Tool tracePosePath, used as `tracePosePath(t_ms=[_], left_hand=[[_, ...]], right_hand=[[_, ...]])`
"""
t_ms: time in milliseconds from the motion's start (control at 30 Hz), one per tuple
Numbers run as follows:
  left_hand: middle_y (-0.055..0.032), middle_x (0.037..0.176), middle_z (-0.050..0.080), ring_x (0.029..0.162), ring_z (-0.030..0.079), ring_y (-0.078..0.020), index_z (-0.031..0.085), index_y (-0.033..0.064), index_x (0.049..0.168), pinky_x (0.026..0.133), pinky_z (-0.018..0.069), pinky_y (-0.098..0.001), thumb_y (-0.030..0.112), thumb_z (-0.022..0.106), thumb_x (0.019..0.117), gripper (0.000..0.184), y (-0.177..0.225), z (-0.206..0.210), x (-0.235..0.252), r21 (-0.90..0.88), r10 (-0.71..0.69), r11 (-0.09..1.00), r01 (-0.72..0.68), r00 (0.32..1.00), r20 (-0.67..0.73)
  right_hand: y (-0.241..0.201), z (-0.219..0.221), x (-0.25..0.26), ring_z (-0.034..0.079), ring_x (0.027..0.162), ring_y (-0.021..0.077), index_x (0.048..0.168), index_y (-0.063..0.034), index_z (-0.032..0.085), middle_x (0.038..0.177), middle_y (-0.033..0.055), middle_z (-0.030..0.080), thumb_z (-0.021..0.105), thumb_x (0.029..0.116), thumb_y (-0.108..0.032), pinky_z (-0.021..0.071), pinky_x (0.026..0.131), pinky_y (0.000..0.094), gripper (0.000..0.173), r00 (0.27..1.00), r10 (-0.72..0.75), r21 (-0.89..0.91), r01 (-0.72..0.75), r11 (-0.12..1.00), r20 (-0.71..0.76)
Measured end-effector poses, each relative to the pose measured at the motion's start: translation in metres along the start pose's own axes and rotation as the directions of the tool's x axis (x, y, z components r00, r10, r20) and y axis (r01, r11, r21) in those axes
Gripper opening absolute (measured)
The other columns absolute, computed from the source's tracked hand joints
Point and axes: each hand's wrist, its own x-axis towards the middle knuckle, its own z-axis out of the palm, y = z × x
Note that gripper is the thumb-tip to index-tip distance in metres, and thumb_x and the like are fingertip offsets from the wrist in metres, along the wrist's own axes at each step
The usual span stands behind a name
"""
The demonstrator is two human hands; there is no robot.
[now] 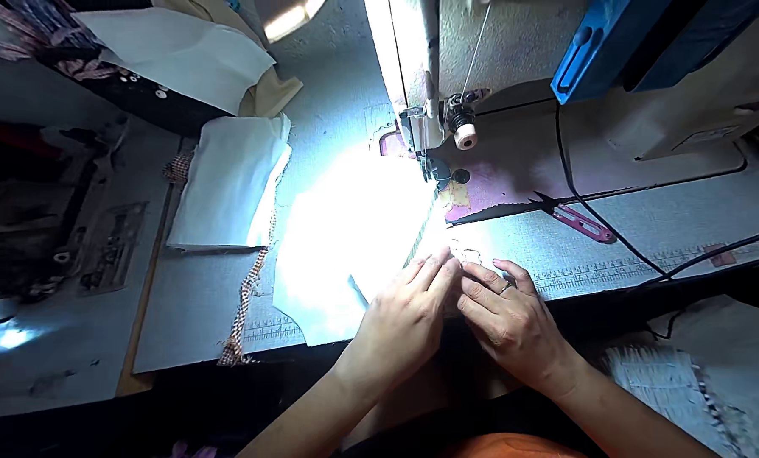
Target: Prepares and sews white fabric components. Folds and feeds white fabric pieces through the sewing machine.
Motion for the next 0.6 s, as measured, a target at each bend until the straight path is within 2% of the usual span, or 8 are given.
tracePosePath(t_ms=[33,100,200,333,467,600], left_hand=[[-0.0095,0.140,0.065,0.131,0.061,-0.0227,0.068,0.0054,0.131,0.108,0.0506,-0.0375,0.014,0.044,0.1031,0.038,-0.004,0.007,0.001,-0.004,0.005,1.000,-0.005,1.000,-0.018],[-0.0096,0.137,0.067,0.131,0.062,-0.0224,0.069,0.0055,0.130,0.109,0.0499,-0.0375,0.021,0.049,0.1023,0.038,-0.011,0.013,-0.001,-0.017,0.031,0.999,-0.032,0.998,-0.060],[-0.0085,0.138,0.067,0.133,0.060,-0.0223,0.069,0.0061,0.132,0.110,0.0483,-0.0377,0.035,0.054,0.1006,0.046,-0.017,0.015,-0.007,-0.037,0.048,0.998,-0.050,0.997,-0.051],[-0.0069,0.136,0.068,0.130,0.061,-0.0204,0.070,0.0078,0.130,0.108,0.0491,-0.0368,0.033,0.053,0.1010,0.042,-0.026,0.010,-0.005,-0.081,0.086,0.993,-0.087,0.996,-0.025],[-0.0061,0.133,0.069,0.126,0.063,-0.0172,0.072,0.0084,0.128,0.106,0.0500,-0.0331,0.031,0.052,0.1002,0.041,-0.034,0.008,-0.001,-0.130,0.121,0.984,-0.124,0.992,-0.028],[-0.0069,0.131,0.070,0.125,0.064,-0.0163,0.072,0.0077,0.128,0.106,0.0506,-0.0319,0.037,0.060,0.0984,0.043,-0.039,0.011,-0.001,-0.131,0.147,0.979,-0.153,0.987,-0.058]], right_hand=[[0.000,0.000,0.000,0.066,0.123,0.0198,0.100,-0.0140,0.076,0.115,0.0030,0.077,0.054,0.0995,-0.010,0.0402,0.112,0.0467,0.022,1.000,0.008,0.001,-0.008,1.000,-0.003],[0.002,0.000,0.000,0.067,0.122,0.0191,0.103,-0.0146,0.078,0.116,0.0019,0.077,0.055,0.0993,-0.015,0.0417,0.111,0.0463,0.023,0.999,0.038,0.044,-0.038,0.998,-0.008],[0.009,-0.002,0.004,0.066,0.120,0.0179,0.103,-0.0149,0.079,0.111,-0.0004,0.077,0.057,0.1003,-0.022,0.0391,0.112,0.0479,0.023,0.995,0.097,0.185,-0.096,0.978,0.004],[0.022,-0.001,0.015,0.065,0.115,0.0175,0.100,-0.0155,0.080,0.102,-0.0026,0.077,0.062,0.0954,-0.019,0.0364,0.108,0.0479,0.019,0.997,0.071,0.299,-0.077,0.951,0.031],[0.025,-0.002,0.017,0.065,0.117,0.0182,0.099,-0.0157,0.079,0.105,-0.0025,0.077,0.058,0.0992,-0.018,0.0360,0.108,0.0490,0.021,0.998,0.019,0.271,-0.032,0.962,0.053],[0.017,-0.003,0.012,0.066,0.117,0.0173,0.098,-0.0149,0.078,0.104,-0.0023,0.077,0.057,0.0991,-0.013,0.0334,0.111,0.0516,0.021,1.000,0.020,0.187,-0.023,0.982,0.020]])
